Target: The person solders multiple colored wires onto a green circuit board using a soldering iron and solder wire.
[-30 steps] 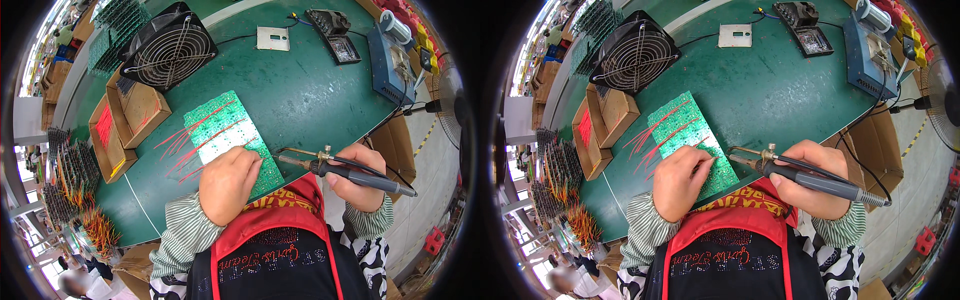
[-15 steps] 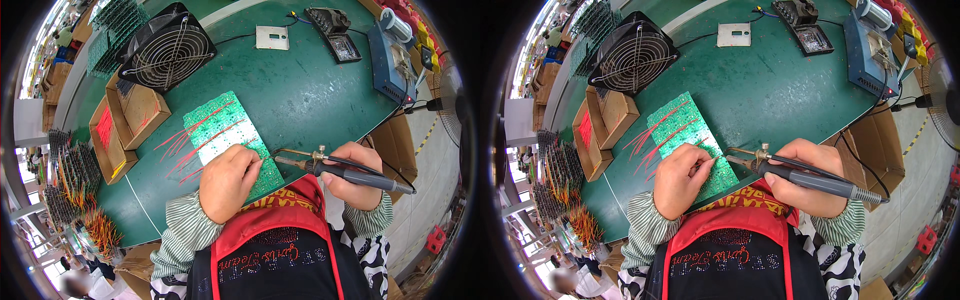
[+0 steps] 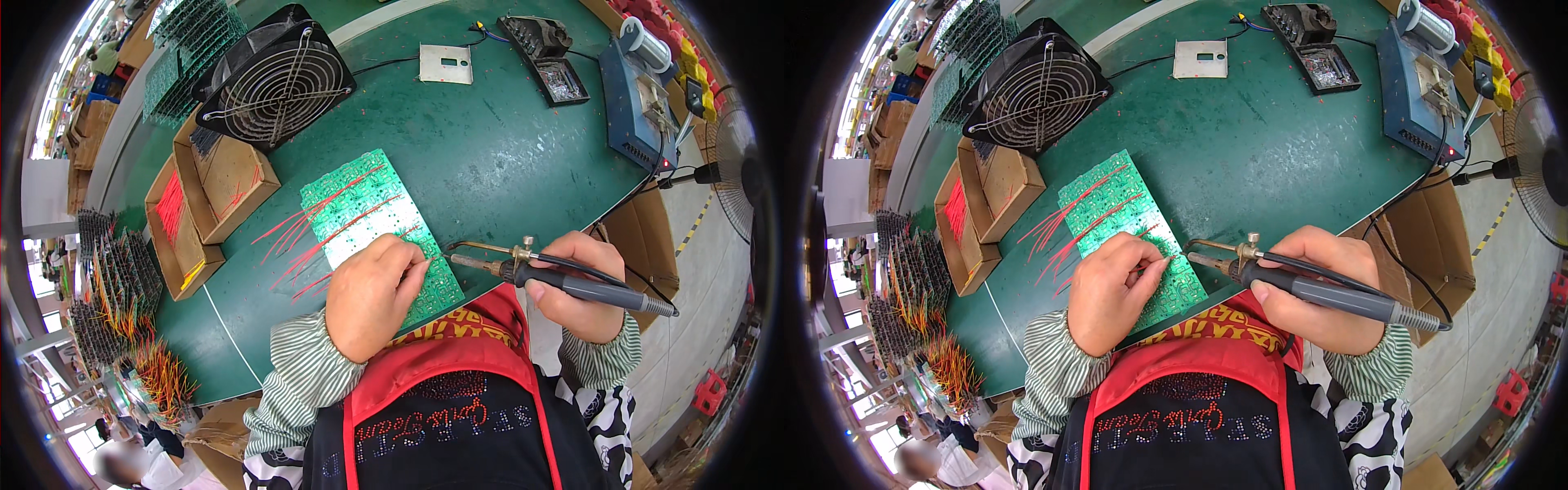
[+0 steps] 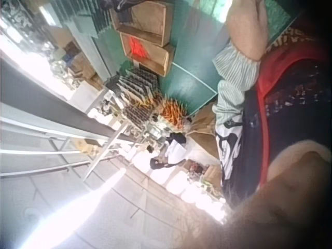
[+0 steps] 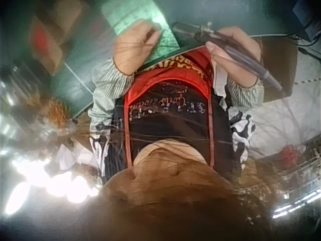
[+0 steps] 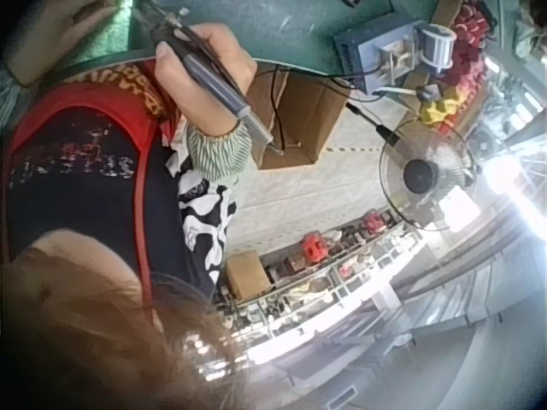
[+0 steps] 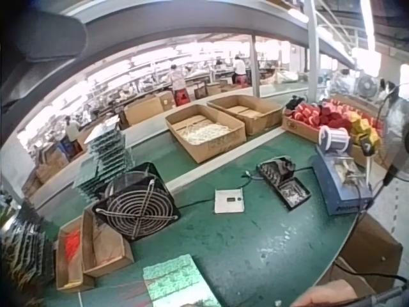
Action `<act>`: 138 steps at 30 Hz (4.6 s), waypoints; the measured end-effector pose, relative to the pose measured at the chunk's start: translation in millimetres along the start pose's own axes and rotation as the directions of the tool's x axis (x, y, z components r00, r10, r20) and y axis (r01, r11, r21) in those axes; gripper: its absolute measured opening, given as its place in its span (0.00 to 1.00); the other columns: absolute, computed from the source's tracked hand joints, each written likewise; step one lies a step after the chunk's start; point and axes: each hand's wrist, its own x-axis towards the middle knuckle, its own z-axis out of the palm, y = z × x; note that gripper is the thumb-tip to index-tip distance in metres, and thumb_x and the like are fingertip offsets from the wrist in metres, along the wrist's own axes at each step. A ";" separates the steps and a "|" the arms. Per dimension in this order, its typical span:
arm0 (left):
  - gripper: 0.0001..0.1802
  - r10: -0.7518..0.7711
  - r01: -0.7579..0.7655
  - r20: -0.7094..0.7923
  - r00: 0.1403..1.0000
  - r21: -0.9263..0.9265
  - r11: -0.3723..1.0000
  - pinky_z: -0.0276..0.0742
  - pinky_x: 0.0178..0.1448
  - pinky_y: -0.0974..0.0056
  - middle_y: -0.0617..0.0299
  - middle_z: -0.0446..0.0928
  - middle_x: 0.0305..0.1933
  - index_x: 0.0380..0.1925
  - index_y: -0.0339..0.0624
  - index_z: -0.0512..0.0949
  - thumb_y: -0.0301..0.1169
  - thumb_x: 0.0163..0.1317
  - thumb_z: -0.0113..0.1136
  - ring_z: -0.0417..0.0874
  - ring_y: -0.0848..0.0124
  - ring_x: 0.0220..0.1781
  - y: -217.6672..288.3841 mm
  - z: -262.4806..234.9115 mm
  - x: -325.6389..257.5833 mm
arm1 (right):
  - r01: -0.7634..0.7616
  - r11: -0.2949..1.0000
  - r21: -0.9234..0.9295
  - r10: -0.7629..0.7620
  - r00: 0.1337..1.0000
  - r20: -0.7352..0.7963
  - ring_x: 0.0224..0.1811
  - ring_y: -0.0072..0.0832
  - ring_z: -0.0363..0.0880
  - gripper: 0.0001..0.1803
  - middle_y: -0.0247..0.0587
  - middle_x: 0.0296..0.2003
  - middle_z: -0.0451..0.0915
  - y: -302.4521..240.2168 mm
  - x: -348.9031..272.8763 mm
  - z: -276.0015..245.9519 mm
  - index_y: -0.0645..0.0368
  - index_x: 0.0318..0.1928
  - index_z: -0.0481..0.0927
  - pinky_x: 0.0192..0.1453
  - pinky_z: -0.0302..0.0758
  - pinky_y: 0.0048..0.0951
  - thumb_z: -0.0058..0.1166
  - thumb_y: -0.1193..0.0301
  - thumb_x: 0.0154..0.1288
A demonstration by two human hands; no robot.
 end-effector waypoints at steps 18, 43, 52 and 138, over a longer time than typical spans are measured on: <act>0.05 -0.019 0.019 0.013 1.000 0.015 1.000 0.70 0.27 0.64 0.59 0.73 0.27 0.28 0.38 0.76 0.24 0.53 0.63 0.74 0.66 0.23 4.0 -2.5 -2.4 | -0.016 1.000 0.009 0.015 1.000 0.022 0.22 0.18 0.79 0.11 0.36 0.22 0.81 -2.5 -1.5 1.1 0.64 0.31 0.78 0.27 0.72 0.19 0.64 0.72 0.49; 0.04 -0.128 0.087 0.088 0.988 0.367 0.926 0.74 0.36 0.55 0.54 0.75 0.28 0.25 0.41 0.77 0.30 0.53 0.58 0.78 0.55 0.32 -86.4 -120.4 -66.9 | -0.048 0.966 0.255 0.102 0.974 -0.204 0.30 0.26 0.78 0.13 0.45 0.33 0.76 22.0 11.2 72.7 0.67 0.45 0.69 0.37 0.75 0.25 0.54 0.77 0.60; 0.08 -0.284 0.549 -0.478 0.831 0.626 0.554 0.77 0.42 0.55 0.53 0.78 0.33 0.29 0.40 0.78 0.32 0.52 0.59 0.81 0.56 0.37 -226.5 -227.8 -48.8 | 0.092 0.981 0.171 -0.069 0.989 -0.134 0.39 0.27 0.73 0.15 0.42 0.35 0.75 32.3 16.2 102.3 0.65 0.48 0.67 0.49 0.70 0.31 0.51 0.71 0.66; 0.04 -0.055 0.049 0.029 0.998 0.189 0.981 0.75 0.34 0.58 0.54 0.79 0.29 0.30 0.40 0.78 0.27 0.56 0.62 0.80 0.56 0.30 -24.9 -116.7 -60.8 | 0.310 0.950 -0.039 -0.312 0.947 -0.079 0.24 0.31 0.81 0.15 0.43 0.27 0.82 -12.5 9.6 44.2 0.63 0.36 0.76 0.30 0.76 0.27 0.66 0.74 0.47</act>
